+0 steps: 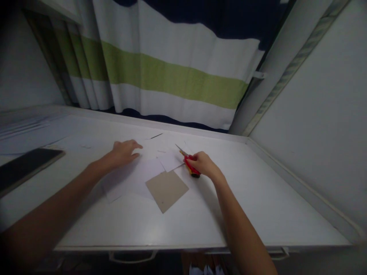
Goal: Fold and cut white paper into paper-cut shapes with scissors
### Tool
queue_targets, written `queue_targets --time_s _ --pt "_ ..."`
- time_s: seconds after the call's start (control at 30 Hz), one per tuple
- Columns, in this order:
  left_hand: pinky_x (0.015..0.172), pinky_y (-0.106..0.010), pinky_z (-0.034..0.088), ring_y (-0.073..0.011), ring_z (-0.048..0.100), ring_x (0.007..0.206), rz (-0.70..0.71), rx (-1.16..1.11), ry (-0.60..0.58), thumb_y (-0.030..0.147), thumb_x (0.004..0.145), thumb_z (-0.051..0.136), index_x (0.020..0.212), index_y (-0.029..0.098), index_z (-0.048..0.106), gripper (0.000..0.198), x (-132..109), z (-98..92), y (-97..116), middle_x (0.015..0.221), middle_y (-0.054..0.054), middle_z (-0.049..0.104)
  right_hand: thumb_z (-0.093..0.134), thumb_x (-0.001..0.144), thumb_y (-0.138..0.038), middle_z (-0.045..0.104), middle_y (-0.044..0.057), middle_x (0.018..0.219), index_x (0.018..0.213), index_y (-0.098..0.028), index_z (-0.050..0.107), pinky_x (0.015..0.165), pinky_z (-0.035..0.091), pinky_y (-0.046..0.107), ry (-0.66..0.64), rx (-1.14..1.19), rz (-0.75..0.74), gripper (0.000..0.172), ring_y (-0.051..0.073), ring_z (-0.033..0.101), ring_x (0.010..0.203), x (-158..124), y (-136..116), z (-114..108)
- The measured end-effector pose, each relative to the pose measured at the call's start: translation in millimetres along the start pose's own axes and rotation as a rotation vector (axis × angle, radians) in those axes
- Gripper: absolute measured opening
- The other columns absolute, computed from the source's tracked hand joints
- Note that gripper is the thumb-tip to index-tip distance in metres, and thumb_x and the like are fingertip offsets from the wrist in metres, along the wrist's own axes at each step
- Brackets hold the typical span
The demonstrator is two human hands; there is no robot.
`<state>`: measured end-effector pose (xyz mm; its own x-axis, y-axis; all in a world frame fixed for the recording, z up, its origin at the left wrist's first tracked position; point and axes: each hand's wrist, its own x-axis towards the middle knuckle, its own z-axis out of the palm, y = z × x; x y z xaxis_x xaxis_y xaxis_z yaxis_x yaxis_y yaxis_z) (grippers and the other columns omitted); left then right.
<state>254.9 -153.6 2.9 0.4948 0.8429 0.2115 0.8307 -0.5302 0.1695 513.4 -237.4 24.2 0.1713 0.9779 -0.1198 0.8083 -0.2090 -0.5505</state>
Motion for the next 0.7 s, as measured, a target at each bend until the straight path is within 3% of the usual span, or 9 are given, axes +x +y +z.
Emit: queue_targets --time_s 0.07,0.17,0.33,0.57,0.7 --pt "0.088 -0.047 0.029 -0.0263 0.043 0.108 0.073 -0.046 0.010 0.031 0.079 0.038 0.112 0.015 0.049 0.038 4.1 9.2 13.3 0.115 -0.013 0.050 0.053 0.068 -0.040 0.058 0.006 0.060 0.070 -0.010 0.061 0.041 0.031 0.021 0.003 -0.163 0.021 0.031 0.009 0.047 0.046 0.1 6.9 -4.8" --pt "0.087 -0.045 0.031 -0.0274 0.043 0.108 0.118 -0.093 -0.066 0.042 0.079 0.036 0.118 0.011 0.043 0.050 16.6 22.0 34.4 0.116 -0.016 0.048 0.053 0.067 -0.039 0.061 0.007 0.065 0.070 -0.011 0.061 0.043 0.032 0.021 -0.059 -0.222 -0.027 0.030 0.010 0.050 0.050 -6.6 8.5 -8.1" --pt "0.079 -0.036 0.037 -0.0283 0.051 0.094 0.103 -0.079 -0.093 0.035 0.071 0.050 0.097 0.007 0.057 0.039 43.3 36.0 48.9 0.099 -0.019 0.057 0.055 0.065 -0.036 0.061 0.006 0.065 0.068 -0.015 0.061 0.042 0.030 0.022 -0.169 -0.278 -0.234 0.022 0.010 0.048 0.048 -22.8 2.0 -2.2" --pt "0.065 -0.027 0.039 -0.0200 0.056 0.073 0.003 -0.219 -0.036 0.024 0.064 0.054 0.080 0.014 0.062 0.020 57.5 44.5 48.9 0.079 -0.010 0.063 0.057 0.065 -0.028 0.062 0.013 0.074 0.072 -0.013 0.060 0.048 0.031 0.026 -0.019 -0.412 -0.397 0.017 0.019 0.055 0.063 -29.4 -6.7 31.6" --pt "0.059 -0.026 0.038 -0.0186 0.055 0.065 -0.040 -0.333 0.060 0.026 0.065 0.051 0.070 0.012 0.065 0.020 54.6 29.0 49.2 0.068 -0.008 0.063 0.056 0.069 -0.032 0.061 0.014 0.076 0.075 -0.012 0.060 0.056 0.036 0.028 0.027 -0.380 -0.425 0.022 0.021 0.056 0.070 -27.4 -8.4 28.6"
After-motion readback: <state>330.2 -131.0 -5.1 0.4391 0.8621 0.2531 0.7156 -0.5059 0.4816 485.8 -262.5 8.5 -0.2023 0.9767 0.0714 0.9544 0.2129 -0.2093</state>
